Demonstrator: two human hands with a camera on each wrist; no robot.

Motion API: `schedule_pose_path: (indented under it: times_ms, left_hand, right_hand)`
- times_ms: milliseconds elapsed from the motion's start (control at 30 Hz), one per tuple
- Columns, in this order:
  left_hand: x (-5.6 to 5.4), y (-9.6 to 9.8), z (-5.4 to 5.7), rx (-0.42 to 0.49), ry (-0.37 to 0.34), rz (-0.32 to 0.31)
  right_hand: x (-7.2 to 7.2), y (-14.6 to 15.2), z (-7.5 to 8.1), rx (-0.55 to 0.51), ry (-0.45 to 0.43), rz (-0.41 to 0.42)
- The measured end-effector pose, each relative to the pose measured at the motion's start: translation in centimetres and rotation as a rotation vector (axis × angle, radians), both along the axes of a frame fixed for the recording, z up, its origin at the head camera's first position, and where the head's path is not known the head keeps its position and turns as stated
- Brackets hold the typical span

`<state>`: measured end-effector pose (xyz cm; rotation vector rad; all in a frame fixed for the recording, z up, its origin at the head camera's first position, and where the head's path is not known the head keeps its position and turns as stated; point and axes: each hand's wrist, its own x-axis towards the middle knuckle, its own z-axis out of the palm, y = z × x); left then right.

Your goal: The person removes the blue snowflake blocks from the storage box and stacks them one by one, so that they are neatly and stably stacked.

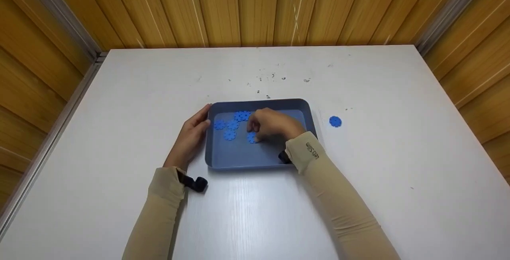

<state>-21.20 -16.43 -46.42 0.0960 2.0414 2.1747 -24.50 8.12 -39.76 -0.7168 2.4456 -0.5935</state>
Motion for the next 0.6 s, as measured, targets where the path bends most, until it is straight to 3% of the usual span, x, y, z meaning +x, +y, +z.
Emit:
schedule_pose_path:
  times_ms: [267, 467, 600]
  left_hand:
    - [0.02, -0.08, 0.01, 0.020, -0.017, -0.001]
    - [0.02, -0.09, 0.00, 0.033, -0.010, -0.003]
    - [-0.02, -0.08, -0.01, 0.039, -0.014, 0.000]
  right_hand:
    - [-0.01, -0.08, -0.11, 0.002, -0.043, -0.011]
    - [-0.08, -0.01, 0.00, -0.026, -0.006, 0.050]
    - [-0.12, 0.09, 0.13, -0.058, -0.013, 0.033]
